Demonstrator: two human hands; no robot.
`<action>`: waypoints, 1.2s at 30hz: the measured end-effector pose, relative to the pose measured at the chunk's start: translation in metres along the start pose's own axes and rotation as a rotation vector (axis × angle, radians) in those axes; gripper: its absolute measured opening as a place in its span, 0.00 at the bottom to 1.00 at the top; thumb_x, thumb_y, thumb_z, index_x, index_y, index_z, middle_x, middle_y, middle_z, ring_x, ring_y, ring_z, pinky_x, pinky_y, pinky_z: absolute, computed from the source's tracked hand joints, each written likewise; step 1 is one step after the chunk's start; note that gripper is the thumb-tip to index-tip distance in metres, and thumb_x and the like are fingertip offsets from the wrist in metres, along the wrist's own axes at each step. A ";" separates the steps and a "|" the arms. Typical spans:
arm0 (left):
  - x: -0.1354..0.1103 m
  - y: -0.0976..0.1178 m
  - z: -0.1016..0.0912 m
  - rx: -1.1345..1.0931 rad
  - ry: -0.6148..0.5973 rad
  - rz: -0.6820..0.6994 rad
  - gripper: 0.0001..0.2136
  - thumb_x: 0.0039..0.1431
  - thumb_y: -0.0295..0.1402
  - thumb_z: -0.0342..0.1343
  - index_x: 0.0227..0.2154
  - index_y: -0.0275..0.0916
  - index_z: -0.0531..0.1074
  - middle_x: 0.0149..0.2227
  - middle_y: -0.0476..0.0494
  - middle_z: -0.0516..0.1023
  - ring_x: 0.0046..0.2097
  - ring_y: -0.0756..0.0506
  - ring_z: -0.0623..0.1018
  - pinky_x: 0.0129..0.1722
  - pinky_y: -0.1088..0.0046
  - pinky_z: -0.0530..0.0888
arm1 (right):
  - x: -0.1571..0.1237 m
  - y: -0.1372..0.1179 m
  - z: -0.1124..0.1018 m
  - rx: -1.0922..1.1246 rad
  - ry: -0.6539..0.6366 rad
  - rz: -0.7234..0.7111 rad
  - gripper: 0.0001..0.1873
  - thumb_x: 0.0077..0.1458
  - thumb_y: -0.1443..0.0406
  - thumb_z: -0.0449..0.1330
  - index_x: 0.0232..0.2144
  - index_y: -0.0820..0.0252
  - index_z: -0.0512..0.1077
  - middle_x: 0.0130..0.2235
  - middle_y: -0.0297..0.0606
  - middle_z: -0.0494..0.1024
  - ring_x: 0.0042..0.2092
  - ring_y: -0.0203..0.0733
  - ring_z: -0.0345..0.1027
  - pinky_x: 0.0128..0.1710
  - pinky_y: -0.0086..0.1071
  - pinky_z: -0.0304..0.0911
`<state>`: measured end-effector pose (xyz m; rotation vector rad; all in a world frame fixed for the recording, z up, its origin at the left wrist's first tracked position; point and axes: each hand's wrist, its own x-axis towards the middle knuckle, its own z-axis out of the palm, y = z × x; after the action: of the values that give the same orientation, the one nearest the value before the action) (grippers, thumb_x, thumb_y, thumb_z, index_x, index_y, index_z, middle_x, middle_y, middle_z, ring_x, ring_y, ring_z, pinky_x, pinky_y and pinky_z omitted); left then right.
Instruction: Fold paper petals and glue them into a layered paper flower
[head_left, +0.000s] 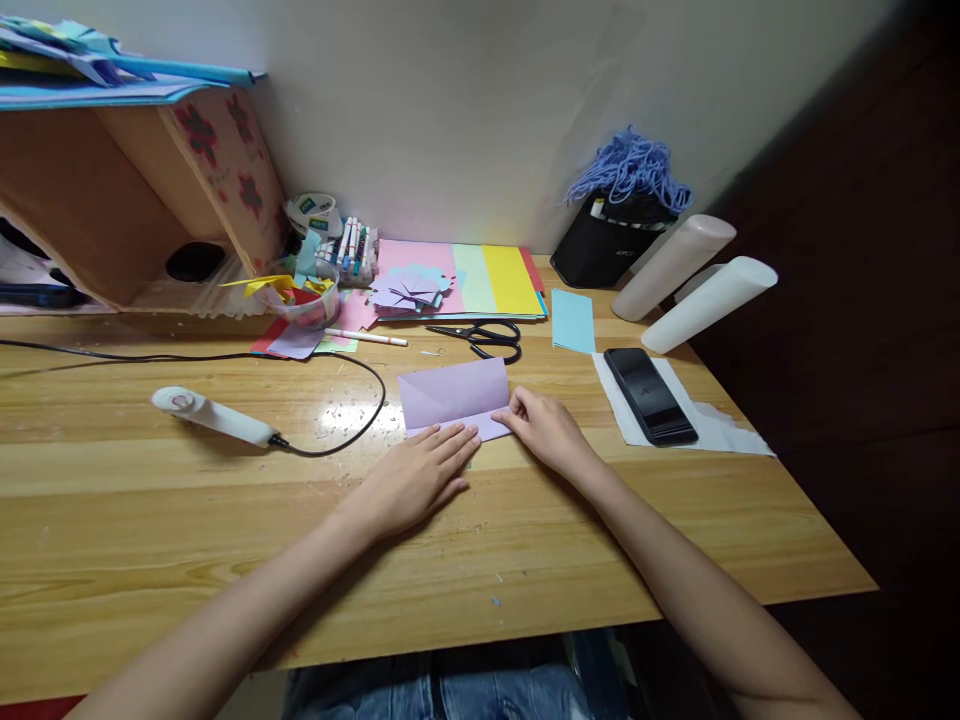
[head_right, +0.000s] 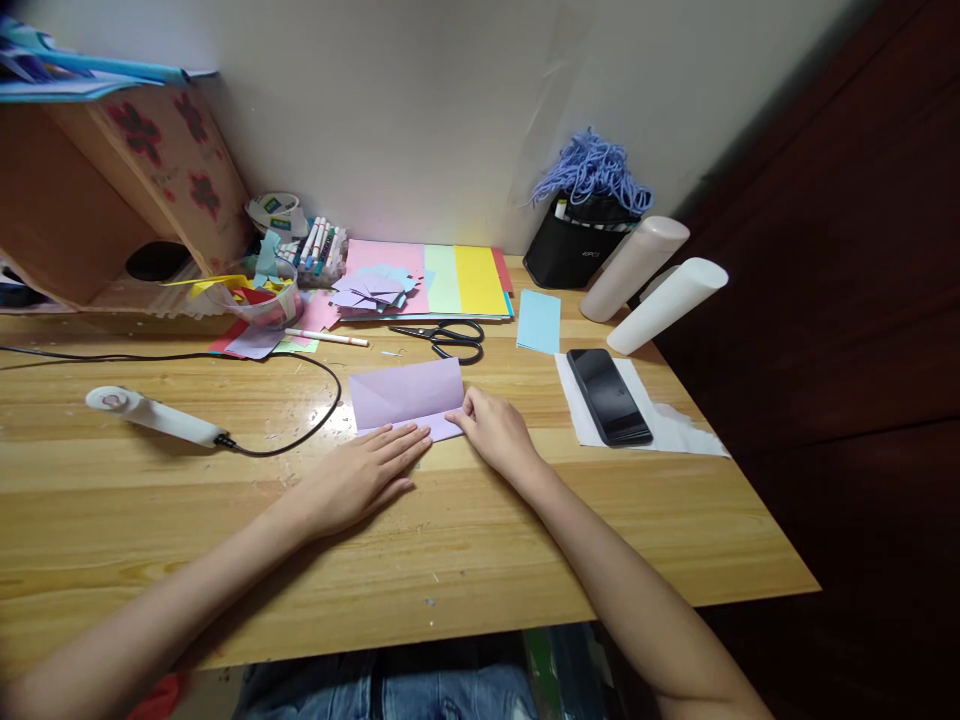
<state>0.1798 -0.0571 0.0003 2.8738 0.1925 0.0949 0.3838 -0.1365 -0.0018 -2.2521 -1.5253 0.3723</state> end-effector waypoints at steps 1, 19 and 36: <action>0.000 0.001 0.001 0.016 0.017 -0.003 0.23 0.62 0.39 0.39 0.58 0.37 0.51 0.60 0.41 0.55 0.60 0.44 0.57 0.58 0.64 0.56 | 0.000 -0.001 0.000 -0.005 0.005 0.002 0.12 0.51 0.58 0.55 0.22 0.57 0.61 0.25 0.33 0.71 0.28 0.38 0.63 0.26 0.28 0.50; -0.013 0.015 0.015 0.527 0.333 0.019 0.12 0.58 0.27 0.45 0.36 0.25 0.71 0.39 0.28 0.76 0.37 0.40 0.77 0.30 0.67 0.74 | -0.003 -0.009 -0.003 -0.109 0.114 -0.702 0.09 0.56 0.69 0.50 0.37 0.59 0.69 0.39 0.44 0.71 0.41 0.43 0.62 0.40 0.36 0.59; -0.014 0.030 0.005 0.617 0.312 -0.163 0.14 0.59 0.26 0.43 0.22 0.31 0.69 0.20 0.38 0.71 0.20 0.46 0.71 0.18 0.72 0.62 | 0.000 0.011 -0.037 0.055 -0.248 -0.632 0.11 0.53 0.69 0.53 0.28 0.57 0.75 0.39 0.37 0.75 0.36 0.37 0.69 0.36 0.31 0.64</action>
<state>0.1704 -0.0888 0.0028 3.4169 0.6097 0.5418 0.4083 -0.1468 0.0258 -1.6020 -2.2100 0.4989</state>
